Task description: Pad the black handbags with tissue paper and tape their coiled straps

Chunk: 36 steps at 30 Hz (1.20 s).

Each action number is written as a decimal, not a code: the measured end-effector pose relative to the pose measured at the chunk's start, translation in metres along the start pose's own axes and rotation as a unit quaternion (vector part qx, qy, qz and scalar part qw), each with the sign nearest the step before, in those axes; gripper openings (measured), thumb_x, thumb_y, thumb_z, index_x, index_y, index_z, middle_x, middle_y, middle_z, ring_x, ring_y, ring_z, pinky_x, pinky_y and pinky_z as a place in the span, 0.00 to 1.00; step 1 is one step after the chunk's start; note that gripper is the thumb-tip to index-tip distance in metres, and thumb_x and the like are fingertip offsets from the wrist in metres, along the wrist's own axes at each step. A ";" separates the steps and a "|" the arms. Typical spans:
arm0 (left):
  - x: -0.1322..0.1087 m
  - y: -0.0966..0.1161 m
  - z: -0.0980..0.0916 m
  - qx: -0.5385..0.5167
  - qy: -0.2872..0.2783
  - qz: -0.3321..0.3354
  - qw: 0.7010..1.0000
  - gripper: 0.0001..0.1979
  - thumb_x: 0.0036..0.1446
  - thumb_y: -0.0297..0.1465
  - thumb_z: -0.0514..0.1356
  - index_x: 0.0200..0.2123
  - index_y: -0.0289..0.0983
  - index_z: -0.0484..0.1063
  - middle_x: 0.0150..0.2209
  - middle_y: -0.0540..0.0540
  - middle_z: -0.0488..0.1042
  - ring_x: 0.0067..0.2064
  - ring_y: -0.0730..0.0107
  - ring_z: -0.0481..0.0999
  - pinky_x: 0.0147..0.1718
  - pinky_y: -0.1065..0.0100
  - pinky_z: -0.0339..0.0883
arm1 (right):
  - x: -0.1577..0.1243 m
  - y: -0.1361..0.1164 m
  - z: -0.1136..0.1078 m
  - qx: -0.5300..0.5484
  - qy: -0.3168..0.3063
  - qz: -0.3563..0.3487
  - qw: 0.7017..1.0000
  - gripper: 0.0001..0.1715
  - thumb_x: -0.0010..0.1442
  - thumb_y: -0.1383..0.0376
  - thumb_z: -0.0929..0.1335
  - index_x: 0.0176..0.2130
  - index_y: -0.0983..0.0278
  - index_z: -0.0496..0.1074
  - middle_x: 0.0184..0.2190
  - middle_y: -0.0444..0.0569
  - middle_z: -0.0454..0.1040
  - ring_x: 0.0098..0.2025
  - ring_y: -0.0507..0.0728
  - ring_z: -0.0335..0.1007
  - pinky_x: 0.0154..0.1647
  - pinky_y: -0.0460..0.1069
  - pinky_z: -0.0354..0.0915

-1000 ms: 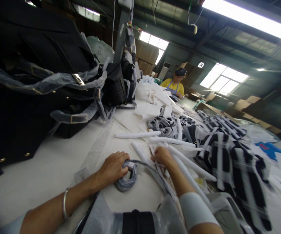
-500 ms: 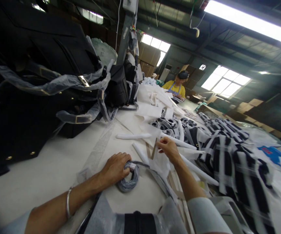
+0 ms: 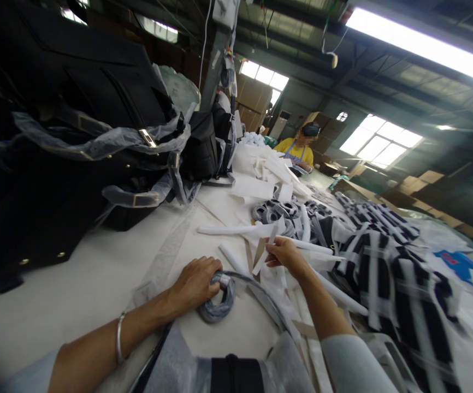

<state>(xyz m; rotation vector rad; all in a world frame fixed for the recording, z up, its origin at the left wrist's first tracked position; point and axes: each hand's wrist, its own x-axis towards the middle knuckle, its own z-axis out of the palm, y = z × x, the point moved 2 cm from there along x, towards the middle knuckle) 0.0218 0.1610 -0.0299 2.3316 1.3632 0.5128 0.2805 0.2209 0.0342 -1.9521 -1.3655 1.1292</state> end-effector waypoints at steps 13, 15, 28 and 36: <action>0.001 -0.002 -0.003 -0.039 0.002 -0.033 0.999 0.10 0.54 0.29 0.59 0.41 0.40 0.72 0.43 0.46 0.77 0.46 0.61 0.76 0.47 0.66 0.67 | -0.102 -0.023 0.047 0.163 -0.054 -0.104 0.980 0.24 0.41 0.53 0.81 0.32 0.65 0.75 0.35 0.53 0.80 0.37 0.59 0.78 0.41 0.52 0.75; 0.001 -0.002 -0.006 -0.049 0.003 -0.039 0.998 0.10 0.55 0.30 0.59 0.42 0.41 0.72 0.44 0.47 0.76 0.45 0.62 0.77 0.45 0.67 0.67 | -0.121 -0.015 0.064 0.130 -0.018 -0.140 0.981 0.23 0.43 0.52 0.80 0.32 0.64 0.76 0.35 0.53 0.81 0.38 0.61 0.78 0.44 0.54 0.74; 0.001 -0.005 -0.009 -0.117 0.042 -0.032 0.992 0.10 0.50 0.26 0.59 0.37 0.40 0.74 0.39 0.48 0.76 0.42 0.64 0.76 0.42 0.68 0.66 | -0.150 0.020 0.095 -0.060 0.032 -0.266 0.962 0.07 0.59 0.60 0.71 0.33 0.61 0.75 0.30 0.47 0.80 0.32 0.57 0.78 0.34 0.47 0.71; 0.000 -0.001 -0.012 -0.156 0.061 -0.026 0.986 0.09 0.47 0.27 0.60 0.36 0.40 0.72 0.37 0.49 0.74 0.39 0.64 0.74 0.40 0.67 0.65 | -0.142 0.017 0.122 -0.277 0.094 -0.468 0.834 0.10 0.58 0.75 0.65 0.32 0.60 0.69 0.27 0.45 0.73 0.30 0.56 0.71 0.32 0.50 0.66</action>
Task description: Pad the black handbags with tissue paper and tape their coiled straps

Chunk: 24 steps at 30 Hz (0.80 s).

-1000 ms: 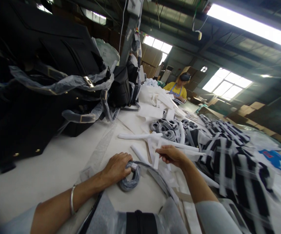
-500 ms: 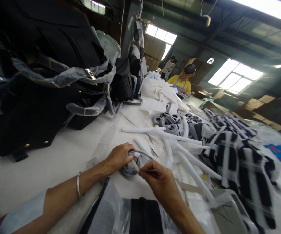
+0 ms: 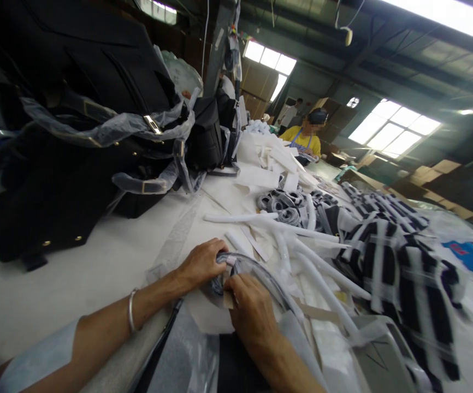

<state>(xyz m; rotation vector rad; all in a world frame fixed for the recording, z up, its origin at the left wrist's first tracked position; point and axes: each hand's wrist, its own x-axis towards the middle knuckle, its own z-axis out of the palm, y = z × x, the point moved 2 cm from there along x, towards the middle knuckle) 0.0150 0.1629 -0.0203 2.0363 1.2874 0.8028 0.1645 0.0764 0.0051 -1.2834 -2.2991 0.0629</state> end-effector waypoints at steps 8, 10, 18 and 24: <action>0.000 0.005 -0.002 -0.082 -0.002 0.000 0.997 0.08 0.49 0.32 0.61 0.35 0.38 0.72 0.37 0.47 0.73 0.40 0.62 0.73 0.42 0.65 0.64 | 0.034 0.026 0.009 -0.067 0.041 -0.030 0.996 0.13 0.55 0.78 0.65 0.34 0.61 0.67 0.49 0.56 0.73 0.53 0.64 0.68 0.53 0.62 0.67; 0.002 0.002 -0.004 -0.113 -0.011 -0.006 0.993 0.09 0.47 0.30 0.62 0.34 0.38 0.72 0.37 0.48 0.73 0.40 0.63 0.72 0.42 0.65 0.64 | 0.037 0.033 0.013 -0.051 0.012 -0.053 0.997 0.12 0.58 0.77 0.64 0.35 0.61 0.66 0.43 0.54 0.75 0.46 0.61 0.72 0.47 0.58 0.70; 0.011 -0.018 -0.009 -0.285 -0.136 -0.117 0.942 0.26 0.58 0.52 0.51 0.28 0.34 0.70 0.24 0.48 0.71 0.26 0.68 0.71 0.26 0.69 0.65 | 0.032 0.038 -0.002 -0.073 0.054 -0.186 0.978 0.13 0.65 0.74 0.63 0.47 0.62 0.69 0.49 0.56 0.75 0.52 0.62 0.71 0.52 0.59 0.71; 0.006 -0.017 -0.002 -0.423 -0.225 -0.143 0.866 0.30 0.50 0.57 0.57 0.30 0.32 0.73 0.27 0.45 0.74 0.29 0.68 0.72 0.31 0.68 0.66 | 0.032 0.031 -0.005 -0.059 0.046 -0.202 0.977 0.29 0.66 0.73 0.63 0.64 0.64 0.59 0.51 0.58 0.75 0.55 0.62 0.69 0.56 0.59 0.69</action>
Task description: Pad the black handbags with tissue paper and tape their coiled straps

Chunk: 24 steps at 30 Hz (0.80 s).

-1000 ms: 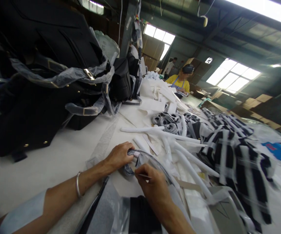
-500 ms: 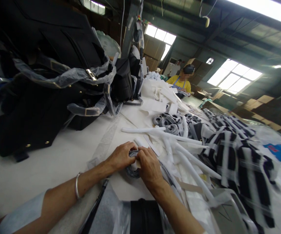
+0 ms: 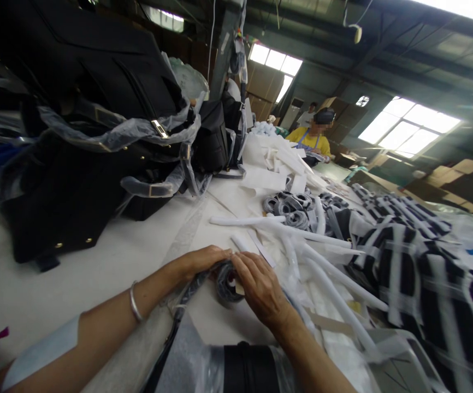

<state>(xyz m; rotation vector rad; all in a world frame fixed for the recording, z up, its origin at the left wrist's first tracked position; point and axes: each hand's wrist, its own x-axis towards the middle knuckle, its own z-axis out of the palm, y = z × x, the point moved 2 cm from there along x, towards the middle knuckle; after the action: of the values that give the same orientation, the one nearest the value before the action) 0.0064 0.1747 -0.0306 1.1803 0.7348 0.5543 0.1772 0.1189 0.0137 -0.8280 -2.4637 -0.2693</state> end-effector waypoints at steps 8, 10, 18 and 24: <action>0.004 0.001 -0.006 -0.094 -0.010 -0.002 0.995 0.23 0.41 0.46 0.68 0.30 0.32 0.73 0.26 0.49 0.71 0.27 0.74 0.67 0.28 0.71 0.59 | 0.006 -0.009 -0.007 -0.007 -0.006 -0.026 1.000 0.24 0.67 0.72 0.62 0.61 0.61 0.66 0.48 0.54 0.77 0.52 0.61 0.71 0.52 0.59 0.69; 0.004 0.001 -0.007 -0.089 -0.001 -0.001 0.996 0.21 0.40 0.44 0.68 0.28 0.32 0.72 0.24 0.51 0.69 0.25 0.76 0.64 0.26 0.71 0.57 | 0.007 -0.012 -0.007 -0.008 0.001 -0.029 1.000 0.22 0.68 0.71 0.62 0.59 0.61 0.68 0.46 0.54 0.78 0.50 0.61 0.71 0.50 0.58 0.69; 0.009 0.000 -0.006 -0.008 0.087 0.052 0.995 0.13 0.39 0.38 0.65 0.24 0.34 0.68 0.21 0.55 0.63 0.23 0.78 0.59 0.25 0.73 0.52 | 0.005 -0.010 -0.005 0.055 -0.051 0.010 0.997 0.23 0.67 0.73 0.62 0.59 0.61 0.68 0.49 0.54 0.76 0.52 0.60 0.69 0.53 0.57 0.70; 0.005 0.008 0.001 0.108 0.176 0.106 0.973 0.07 0.43 0.33 0.60 0.22 0.35 0.70 0.21 0.54 0.65 0.25 0.76 0.60 0.26 0.72 0.51 | 0.008 -0.009 -0.002 0.176 0.049 0.162 0.970 0.14 0.65 0.69 0.66 0.48 0.59 0.77 0.41 0.52 0.78 0.45 0.58 0.74 0.46 0.53 0.73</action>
<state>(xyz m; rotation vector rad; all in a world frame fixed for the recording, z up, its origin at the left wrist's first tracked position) 0.0100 0.1804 -0.0242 1.3910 0.9957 0.8939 0.1669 0.1152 0.0195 -1.0097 -2.1514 0.2347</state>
